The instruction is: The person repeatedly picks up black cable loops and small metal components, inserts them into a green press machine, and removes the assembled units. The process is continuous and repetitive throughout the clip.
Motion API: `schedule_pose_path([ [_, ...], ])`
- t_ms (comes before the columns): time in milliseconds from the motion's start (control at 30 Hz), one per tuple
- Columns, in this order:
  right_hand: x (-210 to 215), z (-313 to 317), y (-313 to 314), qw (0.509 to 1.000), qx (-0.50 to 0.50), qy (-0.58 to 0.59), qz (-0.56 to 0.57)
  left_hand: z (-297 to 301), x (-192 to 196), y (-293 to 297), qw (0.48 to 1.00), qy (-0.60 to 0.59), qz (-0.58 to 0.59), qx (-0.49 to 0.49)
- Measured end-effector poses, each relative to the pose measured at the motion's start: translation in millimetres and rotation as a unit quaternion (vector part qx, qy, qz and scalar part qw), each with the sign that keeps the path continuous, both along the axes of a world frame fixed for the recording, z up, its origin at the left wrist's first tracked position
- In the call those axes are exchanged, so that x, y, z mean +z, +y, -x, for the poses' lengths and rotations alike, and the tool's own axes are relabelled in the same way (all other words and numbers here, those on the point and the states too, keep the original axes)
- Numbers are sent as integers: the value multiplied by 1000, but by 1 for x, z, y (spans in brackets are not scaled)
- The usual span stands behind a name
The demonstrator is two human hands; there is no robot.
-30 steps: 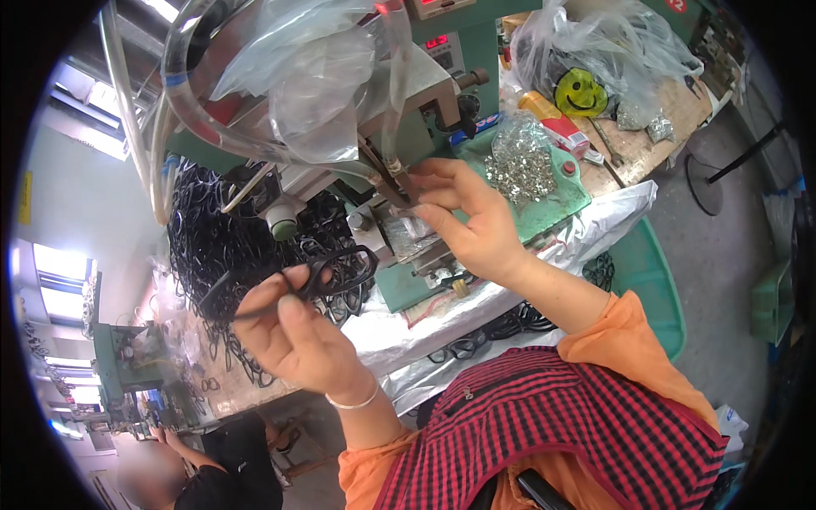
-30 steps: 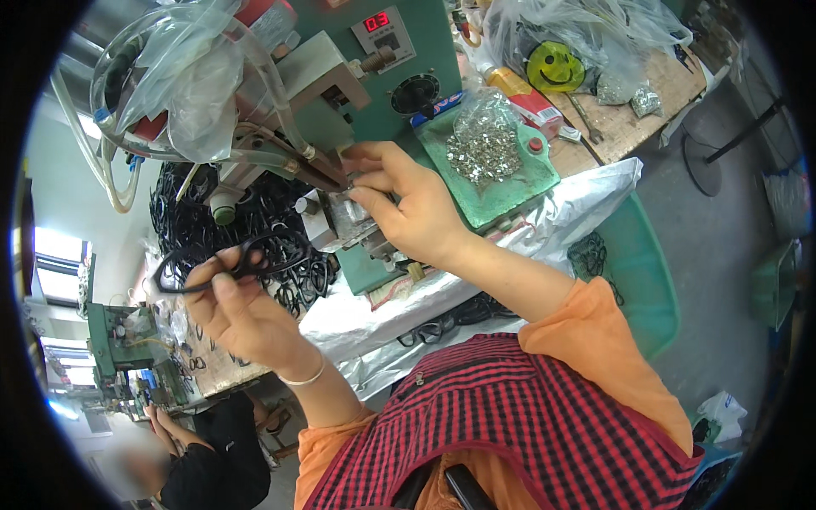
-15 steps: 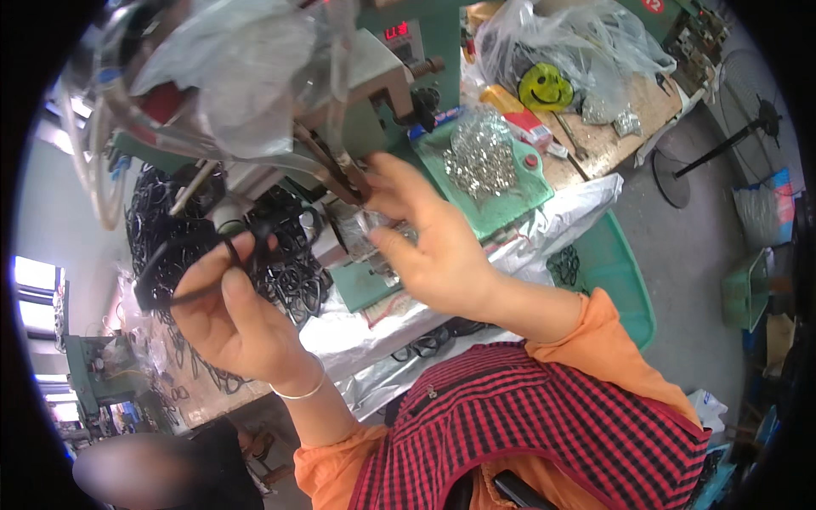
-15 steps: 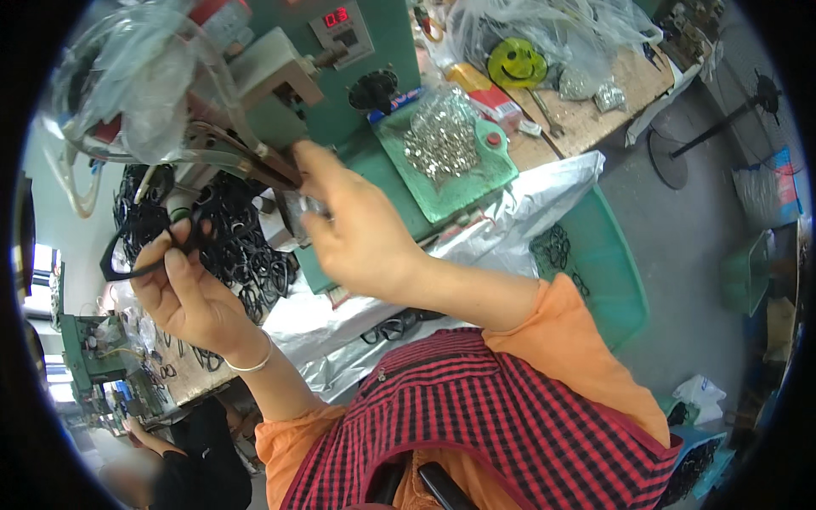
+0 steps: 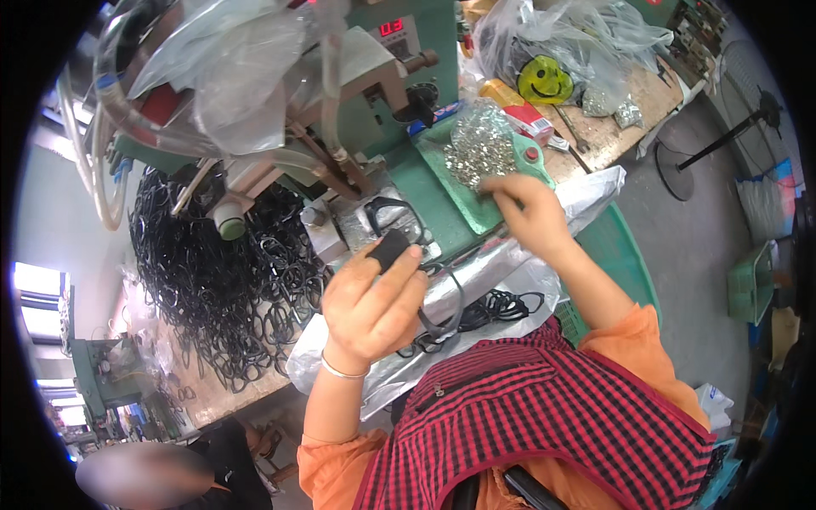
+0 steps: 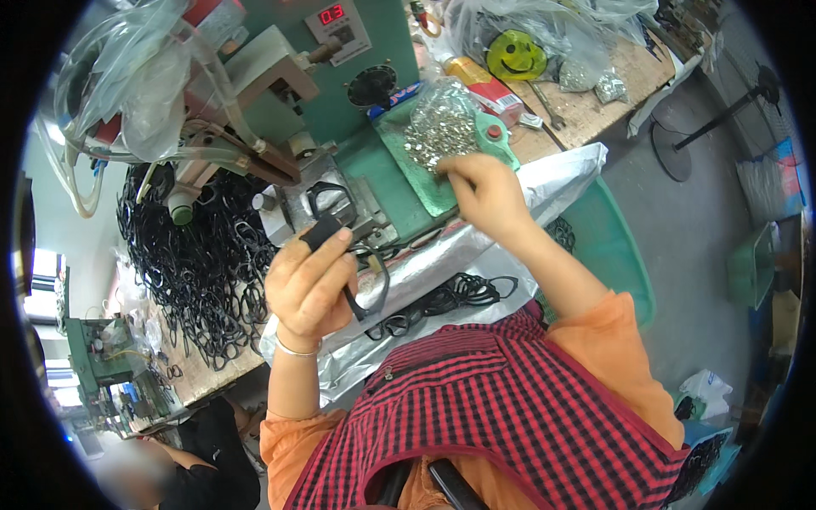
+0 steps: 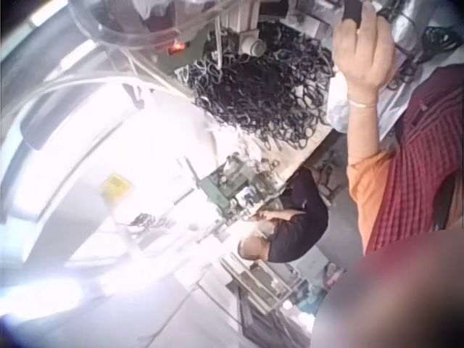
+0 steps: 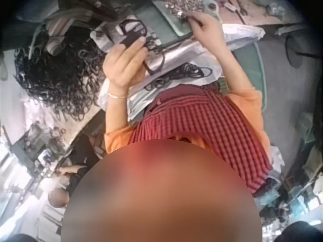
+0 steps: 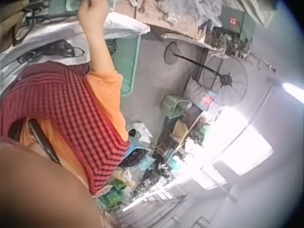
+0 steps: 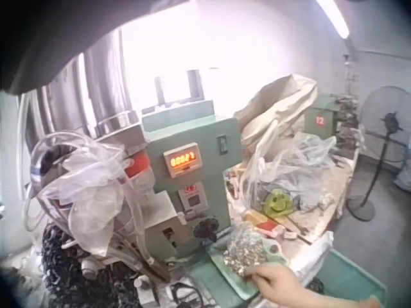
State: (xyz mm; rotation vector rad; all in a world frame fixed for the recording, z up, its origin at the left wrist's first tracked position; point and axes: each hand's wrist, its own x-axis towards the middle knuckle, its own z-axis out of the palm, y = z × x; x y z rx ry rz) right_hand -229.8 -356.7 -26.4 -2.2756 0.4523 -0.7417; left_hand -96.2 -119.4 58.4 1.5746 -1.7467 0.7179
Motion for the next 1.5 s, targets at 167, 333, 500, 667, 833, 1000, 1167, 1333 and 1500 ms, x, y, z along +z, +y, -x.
schedule_pose_path([
  [167, 14, -17, -34, 988, -75, -99, -91, 1, 6, -1, 999, 39, 2, -7],
  [333, 11, 4, -13, 997, -23, 25, 71, -1, -4, -2, 999, 40, 26, 7],
  [500, 6, -8, -13, 982, -9, 66, 178, 3, -2, 0, 998, 52, 12, 14],
  [667, 6, -30, -21, 981, -24, 38, 189, 24, -26, 9, 990, 122, 34, 55],
  [833, 3, -5, -20, 995, -90, -11, 32, 49, -60, 80, 957, 143, 32, 250],
  [1000, 3, -10, -21, 993, -50, -83, 61, -4, 6, 134, 839, 292, 283, 363],
  [1167, 13, -33, -9, 994, -40, -73, 71, -52, 23, 122, 889, 136, -4, 436],
  [1333, 0, -17, -13, 993, -76, -57, 69, -94, -45, 111, 699, 216, -150, 665],
  [1500, 3, 34, -15, 982, -135, -58, 119, -134, -127, 149, 677, 488, -123, 537],
])
